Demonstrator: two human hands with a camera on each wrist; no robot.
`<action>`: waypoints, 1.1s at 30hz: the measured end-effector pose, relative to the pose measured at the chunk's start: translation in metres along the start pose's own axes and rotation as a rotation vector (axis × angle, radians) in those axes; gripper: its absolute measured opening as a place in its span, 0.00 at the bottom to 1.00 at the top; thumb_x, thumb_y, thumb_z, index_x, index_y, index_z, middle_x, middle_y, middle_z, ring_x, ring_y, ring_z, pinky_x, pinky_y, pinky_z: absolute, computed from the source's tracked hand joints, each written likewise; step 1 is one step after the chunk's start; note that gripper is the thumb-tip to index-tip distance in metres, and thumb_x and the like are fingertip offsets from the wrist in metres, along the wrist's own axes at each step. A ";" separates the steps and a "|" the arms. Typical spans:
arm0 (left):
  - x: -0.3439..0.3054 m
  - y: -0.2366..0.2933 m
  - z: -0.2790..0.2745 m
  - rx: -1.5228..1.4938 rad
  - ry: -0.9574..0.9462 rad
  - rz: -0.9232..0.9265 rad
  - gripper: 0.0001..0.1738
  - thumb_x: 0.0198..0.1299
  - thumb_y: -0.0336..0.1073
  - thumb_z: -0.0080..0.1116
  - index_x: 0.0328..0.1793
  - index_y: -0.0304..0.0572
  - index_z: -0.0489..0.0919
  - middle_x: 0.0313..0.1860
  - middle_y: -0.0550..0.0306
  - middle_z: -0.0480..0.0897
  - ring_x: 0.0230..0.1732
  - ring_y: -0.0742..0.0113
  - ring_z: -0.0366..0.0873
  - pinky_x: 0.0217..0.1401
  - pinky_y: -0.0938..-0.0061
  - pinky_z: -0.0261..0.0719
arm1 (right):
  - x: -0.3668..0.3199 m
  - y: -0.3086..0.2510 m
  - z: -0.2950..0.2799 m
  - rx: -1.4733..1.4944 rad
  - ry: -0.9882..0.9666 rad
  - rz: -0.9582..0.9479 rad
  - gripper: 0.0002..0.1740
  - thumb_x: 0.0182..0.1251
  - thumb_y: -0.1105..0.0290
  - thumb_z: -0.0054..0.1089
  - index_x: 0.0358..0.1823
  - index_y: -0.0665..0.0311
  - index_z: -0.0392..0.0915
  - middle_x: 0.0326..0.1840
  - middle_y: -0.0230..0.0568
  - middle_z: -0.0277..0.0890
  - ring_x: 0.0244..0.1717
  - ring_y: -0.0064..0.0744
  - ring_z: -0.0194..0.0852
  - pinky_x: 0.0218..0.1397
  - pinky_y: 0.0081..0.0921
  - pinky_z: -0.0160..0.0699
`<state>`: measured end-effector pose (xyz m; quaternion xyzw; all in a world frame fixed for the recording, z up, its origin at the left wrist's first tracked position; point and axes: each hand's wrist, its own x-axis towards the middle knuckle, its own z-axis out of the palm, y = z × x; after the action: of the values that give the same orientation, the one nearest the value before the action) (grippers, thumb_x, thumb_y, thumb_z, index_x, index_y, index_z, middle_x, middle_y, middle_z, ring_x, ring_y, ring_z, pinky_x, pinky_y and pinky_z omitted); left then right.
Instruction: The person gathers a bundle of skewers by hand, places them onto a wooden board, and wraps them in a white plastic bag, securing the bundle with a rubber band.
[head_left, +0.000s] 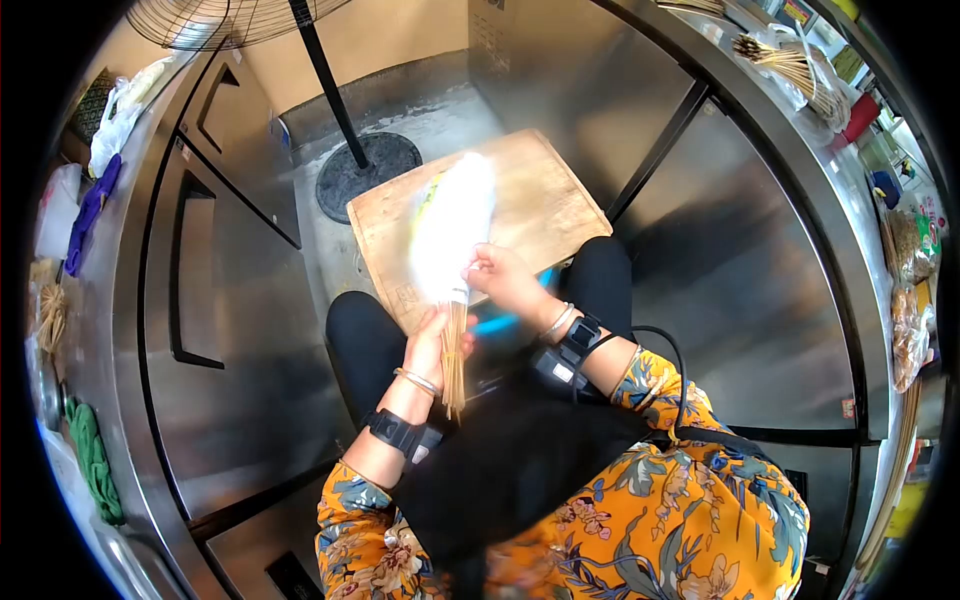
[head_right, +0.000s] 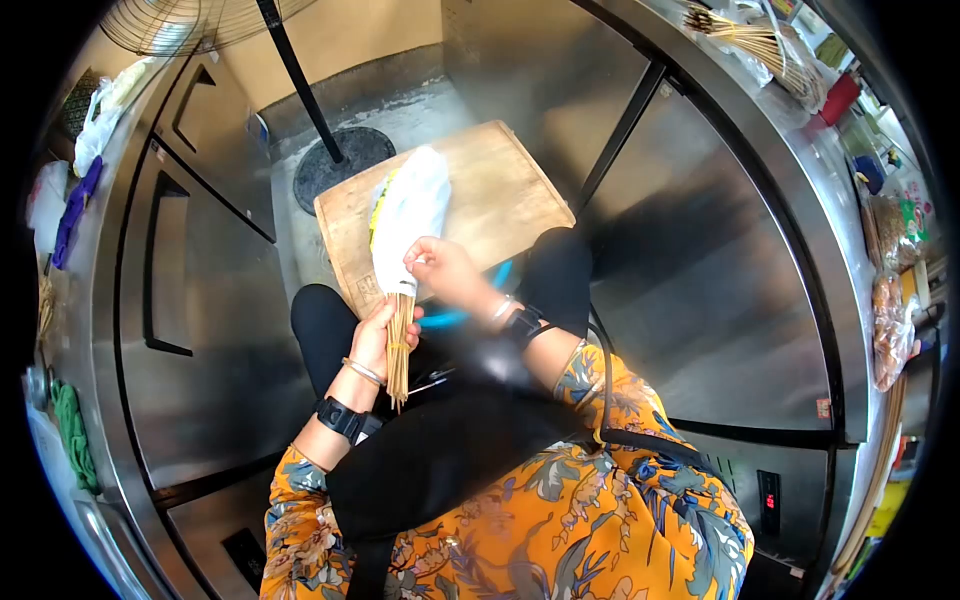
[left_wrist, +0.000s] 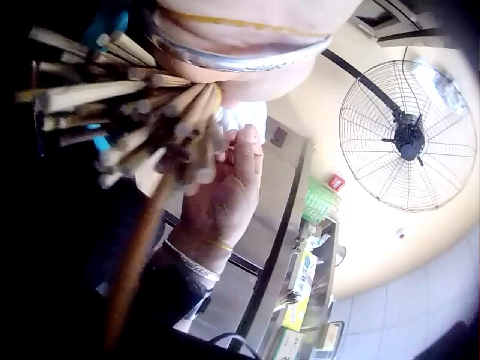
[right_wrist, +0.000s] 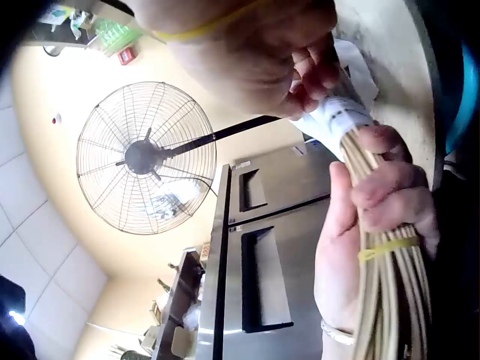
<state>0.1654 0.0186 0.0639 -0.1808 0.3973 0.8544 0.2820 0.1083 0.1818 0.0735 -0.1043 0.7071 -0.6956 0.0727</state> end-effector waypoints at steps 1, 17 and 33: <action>0.003 -0.001 -0.002 -0.074 -0.038 -0.016 0.14 0.66 0.45 0.46 0.50 0.44 0.70 0.36 0.51 0.78 0.27 0.68 0.74 0.25 0.79 0.74 | -0.002 -0.002 0.002 -0.005 0.022 -0.015 0.02 0.61 0.77 0.56 0.35 0.65 0.74 0.30 0.27 0.73 0.33 0.14 0.69 0.38 0.15 0.71; 0.016 -0.008 0.010 -0.104 -0.102 0.021 0.15 0.67 0.51 0.42 0.41 0.48 0.69 0.26 0.56 0.74 0.20 0.73 0.67 0.19 0.80 0.65 | -0.007 -0.063 0.018 -0.504 0.115 -0.341 0.02 0.54 0.78 0.58 0.29 0.67 0.75 0.27 0.45 0.71 0.28 0.41 0.72 0.33 0.29 0.71; 0.013 -0.029 0.025 0.021 0.042 0.028 0.17 0.68 0.52 0.38 0.43 0.48 0.66 0.25 0.56 0.72 0.19 0.68 0.68 0.21 0.75 0.68 | -0.005 -0.009 0.001 -1.117 0.051 -0.344 0.03 0.47 0.76 0.55 0.23 0.69 0.74 0.29 0.48 0.71 0.33 0.44 0.72 0.38 0.36 0.75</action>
<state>0.1711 0.0577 0.0555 -0.1902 0.4148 0.8499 0.2636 0.1143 0.1821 0.0825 -0.2235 0.9410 -0.2214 -0.1245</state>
